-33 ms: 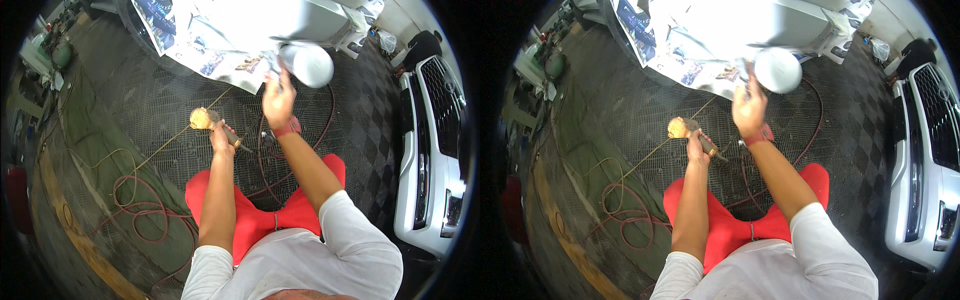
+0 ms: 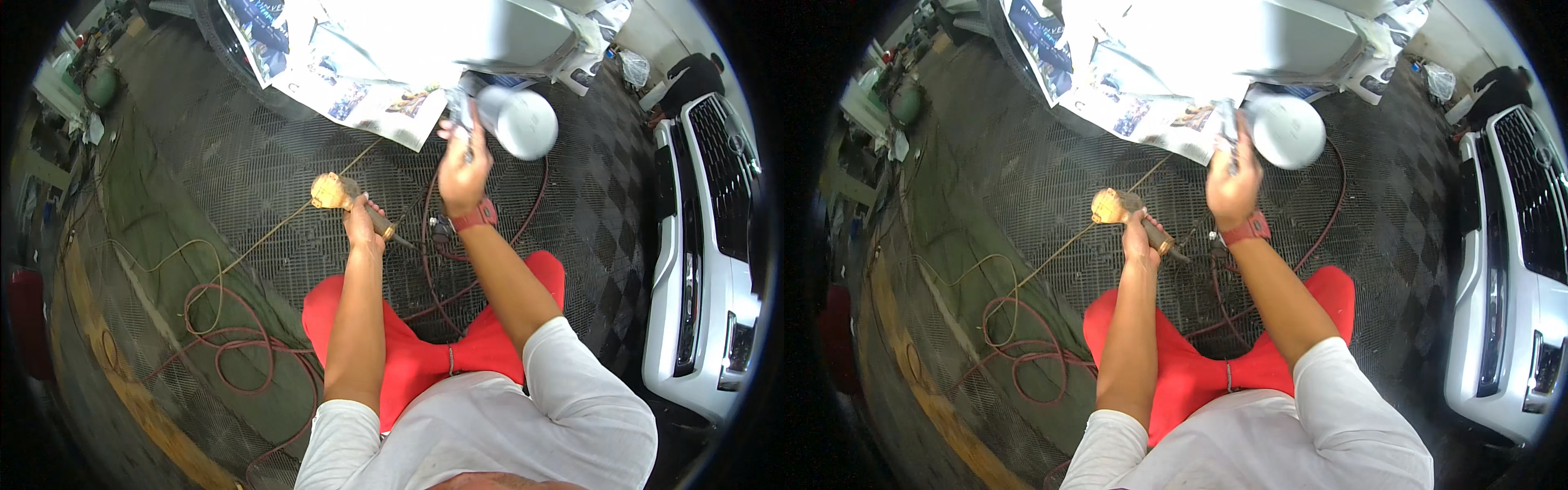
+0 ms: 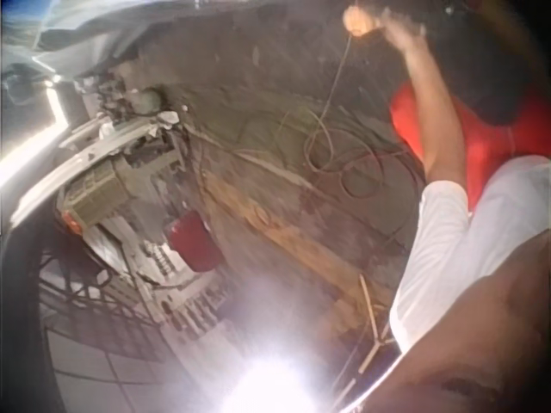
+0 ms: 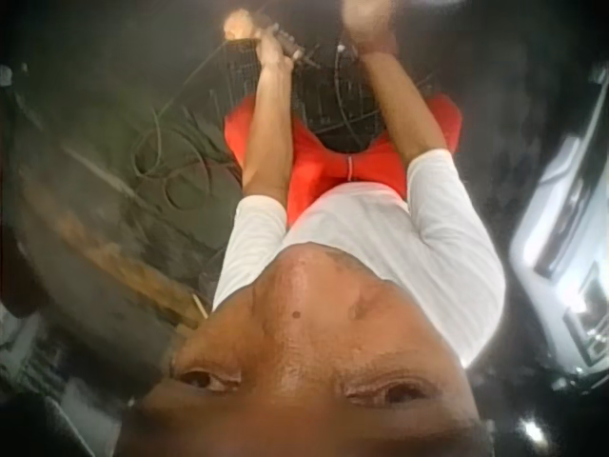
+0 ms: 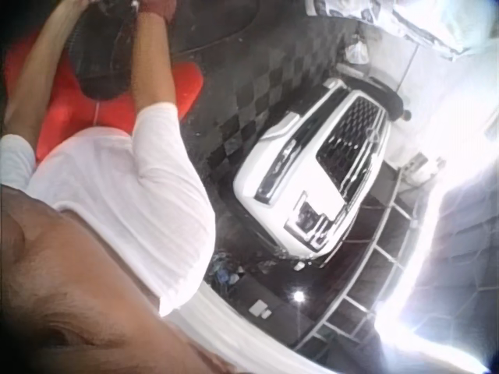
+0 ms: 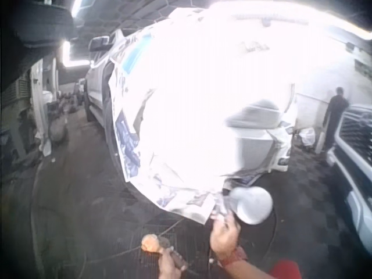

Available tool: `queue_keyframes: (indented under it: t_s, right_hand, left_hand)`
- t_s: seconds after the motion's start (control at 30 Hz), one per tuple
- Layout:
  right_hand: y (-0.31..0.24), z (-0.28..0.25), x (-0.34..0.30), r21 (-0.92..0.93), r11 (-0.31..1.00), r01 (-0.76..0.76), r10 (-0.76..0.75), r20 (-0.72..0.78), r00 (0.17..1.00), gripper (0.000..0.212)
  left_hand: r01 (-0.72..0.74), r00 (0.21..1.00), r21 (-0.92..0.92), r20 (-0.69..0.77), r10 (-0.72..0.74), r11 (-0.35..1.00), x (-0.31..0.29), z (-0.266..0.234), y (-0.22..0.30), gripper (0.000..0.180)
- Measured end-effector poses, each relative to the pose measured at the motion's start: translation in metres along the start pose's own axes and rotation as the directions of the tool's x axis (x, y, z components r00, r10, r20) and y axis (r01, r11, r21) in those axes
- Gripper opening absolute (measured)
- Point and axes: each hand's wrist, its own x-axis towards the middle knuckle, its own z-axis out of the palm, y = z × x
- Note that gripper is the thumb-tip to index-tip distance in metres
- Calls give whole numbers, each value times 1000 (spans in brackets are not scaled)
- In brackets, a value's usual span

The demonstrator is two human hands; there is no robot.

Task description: The person uses a spray gun to apply white paint to a car hood covered in newspaper. They then use a heat gun to dry the painted surface, moving the tool back and forth across the hood.

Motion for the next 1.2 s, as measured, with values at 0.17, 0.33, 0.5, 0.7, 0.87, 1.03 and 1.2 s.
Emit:
queue_keyframes:
  t_s: [0.17,0.33,0.5,0.7,0.87,1.03,1.2]
  right_hand:
    - [5,3,-34,14,987,-160,157,124,980,49]
    - [28,61,-29,-116,993,-24,47,200,979,48]
    - [41,107,-23,-133,991,-21,54,255,965,50]
    - [80,111,-26,-146,986,75,-54,142,988,47]
    - [87,104,-41,-156,987,29,-15,89,996,48]
    - [87,122,-38,-140,989,46,-26,145,989,48]
    - [84,137,-29,-218,959,184,-151,157,976,48]
  left_hand:
    - [-27,999,-24,18,27,999,6,-11,2,13]
    - [-7,1000,-15,16,7,1000,-10,-8,2,11]
    - [-24,999,-14,27,24,1000,-15,-18,6,15]
    - [-63,998,1,21,63,998,-32,-11,13,14]
    - [-45,998,-7,39,46,999,-28,-14,16,14]
    - [-42,999,3,25,42,999,-30,-11,15,15]
    - [-37,999,25,17,37,999,-30,-13,15,16]
